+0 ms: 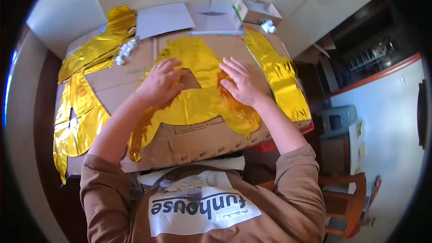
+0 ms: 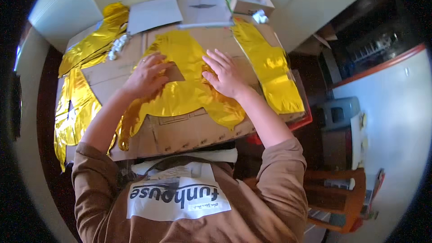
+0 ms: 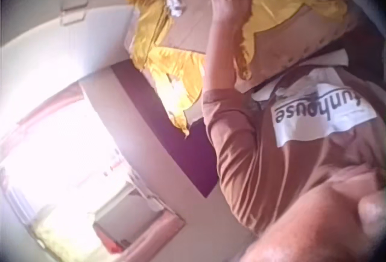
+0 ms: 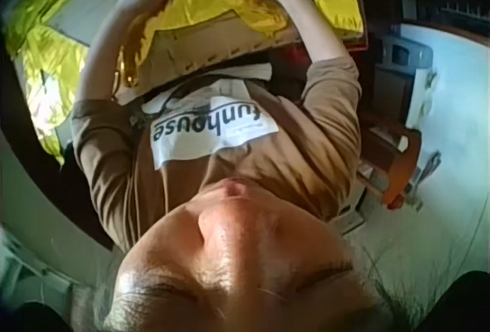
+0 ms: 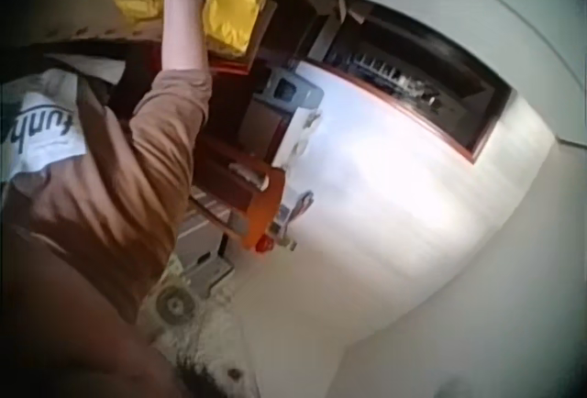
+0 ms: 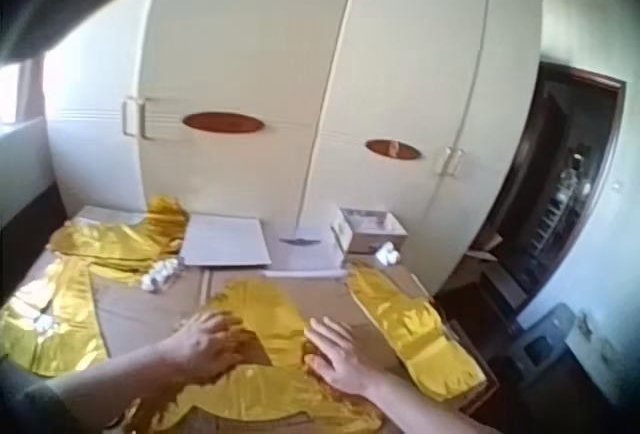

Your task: Folding and organizing gold-colored foil letter balloons on a cardboard surface.

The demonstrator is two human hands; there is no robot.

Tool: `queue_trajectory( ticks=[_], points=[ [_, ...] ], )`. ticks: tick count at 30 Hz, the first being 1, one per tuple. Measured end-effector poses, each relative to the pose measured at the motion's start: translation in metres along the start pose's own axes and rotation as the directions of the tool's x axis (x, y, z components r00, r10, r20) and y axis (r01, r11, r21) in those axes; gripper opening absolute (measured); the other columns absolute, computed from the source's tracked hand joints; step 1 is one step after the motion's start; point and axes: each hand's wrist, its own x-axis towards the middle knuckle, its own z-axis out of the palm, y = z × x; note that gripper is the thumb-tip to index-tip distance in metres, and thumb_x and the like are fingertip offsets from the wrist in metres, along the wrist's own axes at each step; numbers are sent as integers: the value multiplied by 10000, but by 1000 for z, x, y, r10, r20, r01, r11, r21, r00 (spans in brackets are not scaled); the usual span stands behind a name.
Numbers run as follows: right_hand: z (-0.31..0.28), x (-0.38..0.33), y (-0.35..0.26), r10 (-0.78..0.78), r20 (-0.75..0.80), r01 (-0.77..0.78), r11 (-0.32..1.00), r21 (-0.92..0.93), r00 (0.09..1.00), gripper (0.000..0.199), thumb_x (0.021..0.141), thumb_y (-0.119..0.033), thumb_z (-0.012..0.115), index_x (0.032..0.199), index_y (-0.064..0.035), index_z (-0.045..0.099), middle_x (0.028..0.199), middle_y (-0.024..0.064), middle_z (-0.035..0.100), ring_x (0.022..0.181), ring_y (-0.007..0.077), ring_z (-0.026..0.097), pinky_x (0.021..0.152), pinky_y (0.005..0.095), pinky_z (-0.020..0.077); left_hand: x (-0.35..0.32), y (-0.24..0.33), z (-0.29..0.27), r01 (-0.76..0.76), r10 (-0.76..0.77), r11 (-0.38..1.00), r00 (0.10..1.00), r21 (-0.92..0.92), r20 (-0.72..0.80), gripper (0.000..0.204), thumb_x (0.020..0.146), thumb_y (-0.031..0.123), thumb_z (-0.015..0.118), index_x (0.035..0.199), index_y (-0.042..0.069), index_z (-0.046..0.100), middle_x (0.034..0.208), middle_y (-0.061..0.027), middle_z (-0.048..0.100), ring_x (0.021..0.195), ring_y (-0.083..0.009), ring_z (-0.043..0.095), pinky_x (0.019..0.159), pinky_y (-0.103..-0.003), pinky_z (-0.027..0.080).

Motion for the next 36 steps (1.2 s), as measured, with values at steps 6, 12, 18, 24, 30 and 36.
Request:
queue_trajectory(
  ticks=[6,12,18,24,30,36],
  points=[
    [-29,-78,-45,15,108,-4,995,-97,994,551,977,-415,634,1403,-70,577,1528,178,480,1438,388,411,1201,556,271,12,-7,7,-6,8,999,999,-43,50,469,880,238,710,1303,57,622,1387,-172,554,1358,-384,467,1144,-492,367],
    [-47,-77,-30,177,12,-174,947,270,984,446,977,-339,666,1335,-76,631,1413,161,589,1323,322,545,1131,475,395,10,-6,5,26,-23,999,998,-42,57,479,872,241,724,1304,61,622,1397,-167,549,1367,-384,459,1148,-501,360],
    [-76,-2,79,568,-98,-507,789,346,817,215,934,-213,721,999,-8,743,947,119,768,858,247,733,768,346,558,4,-11,4,-17,16,1000,999,-17,-28,502,844,213,755,1307,68,626,1395,-195,540,1368,-435,440,1148,-542,350],
    [-39,62,197,640,-189,-633,767,106,744,317,822,-302,827,883,-8,727,799,107,730,734,219,683,703,368,536,20,2,-7,-45,37,997,992,-69,-118,355,795,135,773,1130,57,684,1255,-174,588,1252,-414,523,1069,-530,424],
    [-24,63,219,726,-16,-711,678,188,688,259,832,-246,831,882,-10,737,780,74,704,709,159,628,670,350,503,63,20,-7,-51,38,978,997,-202,-64,252,832,104,737,1074,44,701,1151,-170,639,1115,-385,605,991,-473,486],
    [-23,48,217,640,-186,-583,761,283,745,229,869,-233,759,883,-5,745,799,134,737,743,212,693,715,370,530,175,43,66,-95,113,959,992,-268,53,199,918,186,658,1046,45,714,1125,-160,676,1075,-376,632,949,-452,517]
  ],
)
